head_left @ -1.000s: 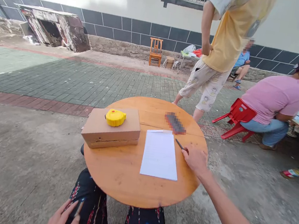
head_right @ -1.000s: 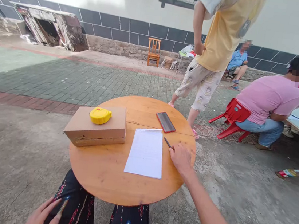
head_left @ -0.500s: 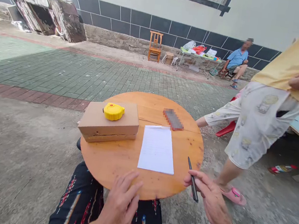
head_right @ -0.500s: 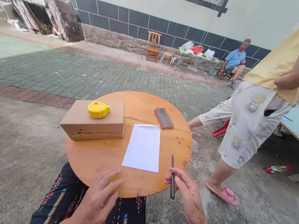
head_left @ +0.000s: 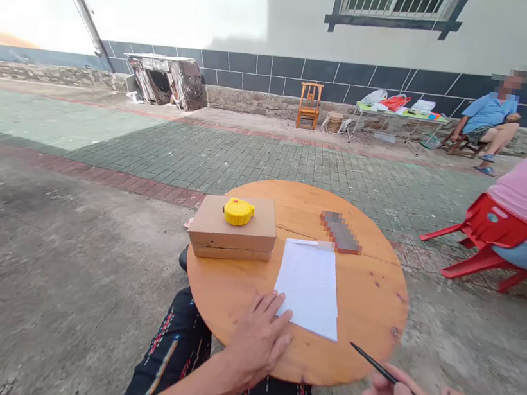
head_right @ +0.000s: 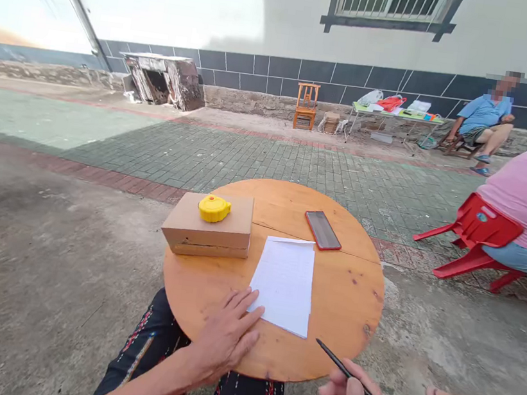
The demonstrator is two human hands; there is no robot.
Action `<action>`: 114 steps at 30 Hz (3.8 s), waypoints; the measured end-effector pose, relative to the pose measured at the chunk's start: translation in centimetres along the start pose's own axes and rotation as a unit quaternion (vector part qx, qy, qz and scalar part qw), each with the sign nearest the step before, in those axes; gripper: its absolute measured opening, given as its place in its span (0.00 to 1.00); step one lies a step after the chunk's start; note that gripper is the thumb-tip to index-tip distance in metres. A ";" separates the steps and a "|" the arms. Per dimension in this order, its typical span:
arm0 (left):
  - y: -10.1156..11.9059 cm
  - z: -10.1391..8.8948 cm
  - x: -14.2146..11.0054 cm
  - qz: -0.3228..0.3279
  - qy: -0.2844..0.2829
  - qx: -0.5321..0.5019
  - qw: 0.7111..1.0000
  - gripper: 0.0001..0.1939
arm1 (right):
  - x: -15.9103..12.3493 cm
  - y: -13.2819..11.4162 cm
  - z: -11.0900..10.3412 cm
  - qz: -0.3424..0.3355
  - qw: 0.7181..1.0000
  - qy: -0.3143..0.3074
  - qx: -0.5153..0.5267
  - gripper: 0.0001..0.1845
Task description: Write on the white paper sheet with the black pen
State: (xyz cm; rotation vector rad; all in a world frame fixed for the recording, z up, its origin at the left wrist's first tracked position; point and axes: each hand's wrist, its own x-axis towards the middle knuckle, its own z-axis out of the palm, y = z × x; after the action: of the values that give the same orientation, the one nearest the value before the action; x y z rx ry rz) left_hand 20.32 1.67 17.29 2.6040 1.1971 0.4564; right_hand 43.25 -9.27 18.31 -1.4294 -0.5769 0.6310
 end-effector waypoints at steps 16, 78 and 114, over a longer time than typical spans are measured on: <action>2.5 0.9 3.6 0.090 0.055 -0.056 0.993 0.13 | 5.0 0.1 5.8 -0.093 0.974 -0.136 -0.154 0.11; 2.5 2.7 5.7 0.106 -0.004 -0.041 0.994 0.07 | 7.5 1.9 8.2 -0.174 0.914 -0.219 -0.293 0.10; 2.5 2.7 5.8 0.099 0.003 -0.063 0.993 0.07 | 7.5 2.5 7.7 -0.150 0.928 -0.187 -0.284 0.11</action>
State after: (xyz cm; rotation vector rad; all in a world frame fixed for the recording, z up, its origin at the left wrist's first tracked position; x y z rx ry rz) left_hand 26.61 4.27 16.66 2.6232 0.8851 0.5589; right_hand 43.10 1.56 16.22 -1.7132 -1.3390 0.5105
